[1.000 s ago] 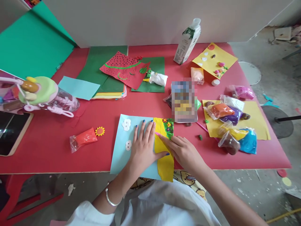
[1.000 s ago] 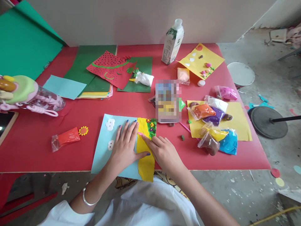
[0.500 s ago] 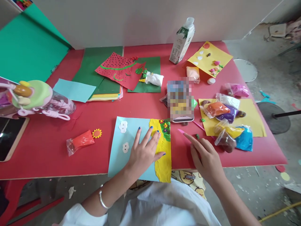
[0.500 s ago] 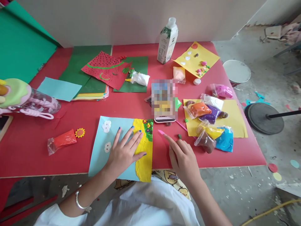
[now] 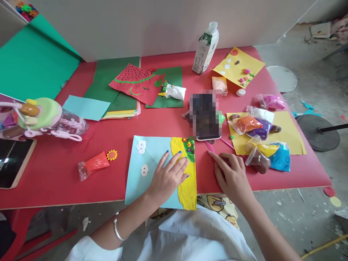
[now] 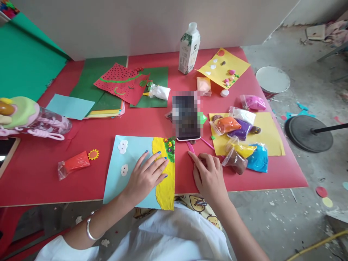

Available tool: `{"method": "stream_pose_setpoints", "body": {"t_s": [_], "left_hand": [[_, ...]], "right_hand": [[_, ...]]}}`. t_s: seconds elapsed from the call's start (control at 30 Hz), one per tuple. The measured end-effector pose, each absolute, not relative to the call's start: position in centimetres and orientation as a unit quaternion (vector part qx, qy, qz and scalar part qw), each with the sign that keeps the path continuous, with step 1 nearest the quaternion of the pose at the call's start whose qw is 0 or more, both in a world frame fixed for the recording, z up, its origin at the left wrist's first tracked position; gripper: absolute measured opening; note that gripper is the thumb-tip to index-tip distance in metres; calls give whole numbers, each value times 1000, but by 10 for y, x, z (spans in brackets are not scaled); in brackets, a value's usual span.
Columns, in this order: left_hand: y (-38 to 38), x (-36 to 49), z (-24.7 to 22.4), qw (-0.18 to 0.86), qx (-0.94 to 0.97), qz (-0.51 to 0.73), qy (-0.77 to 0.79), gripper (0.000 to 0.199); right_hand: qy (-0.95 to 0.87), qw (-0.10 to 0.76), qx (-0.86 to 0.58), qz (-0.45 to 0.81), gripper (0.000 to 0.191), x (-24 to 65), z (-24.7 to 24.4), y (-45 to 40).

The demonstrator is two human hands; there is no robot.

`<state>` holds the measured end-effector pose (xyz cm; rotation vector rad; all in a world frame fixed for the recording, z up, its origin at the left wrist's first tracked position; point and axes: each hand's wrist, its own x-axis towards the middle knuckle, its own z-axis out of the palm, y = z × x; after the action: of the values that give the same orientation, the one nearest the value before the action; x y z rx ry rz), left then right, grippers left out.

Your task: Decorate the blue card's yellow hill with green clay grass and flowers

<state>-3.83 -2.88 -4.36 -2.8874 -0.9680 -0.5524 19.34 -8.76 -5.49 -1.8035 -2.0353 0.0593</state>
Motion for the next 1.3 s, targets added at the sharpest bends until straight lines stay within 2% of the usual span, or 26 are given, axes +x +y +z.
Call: {"method": "stream_pose_setpoints", "body": {"t_s": [0.1, 0.3, 0.4, 0.53, 0.67, 0.83, 0.97, 1.03, 1.1, 1.17, 1.23, 1.3], "left_hand": [[-29, -38, -43, -1, -932, -174, -318, 25], [-26, -41, -42, -61, -922, -204, -323, 23], [-30, -45, -42, -63, -906, -221, -355, 29], [-41, -47, -40, -44, -897, -176, -404, 34], [-43, -51, -44, -28, -909, -147, -388, 40], [-5, -76, -45, -70, -955, -104, -268, 45], [28, -95, -29, -131, -976, -25, -169, 47], [26, -95, -23, -125, -971, -14, -202, 48], [13, -89, -23, -89, -947, -32, -307, 53], [-2, -84, -31, -45, -904, -56, -422, 66], [-9, -83, -42, -23, -893, -66, -445, 77], [-2, -89, -50, -26, -903, -63, -425, 75]], "right_hand": [[-728, 218, -650, 16, 43, 191, -53, -85], [-708, 295, -641, 15, 20, 185, -36, -57], [-687, 265, -674, 59, 13, 181, -31, -35], [-678, 215, -696, 99, 16, 177, -30, -13], [-677, 248, -686, 99, 19, 176, -28, -12], [-734, 282, -613, 70, 19, 176, -31, -35], [-757, 296, -581, 26, 23, 186, -31, -53], [-726, 311, -613, -23, 22, 198, -29, -60], [-678, 321, -657, -68, 23, 214, -25, -65], [-653, 313, -685, -82, 29, 233, -21, -67], [-647, 291, -701, -76, 32, 254, -19, -67], [-645, 251, -719, -58, 29, 276, -20, -66]]}}
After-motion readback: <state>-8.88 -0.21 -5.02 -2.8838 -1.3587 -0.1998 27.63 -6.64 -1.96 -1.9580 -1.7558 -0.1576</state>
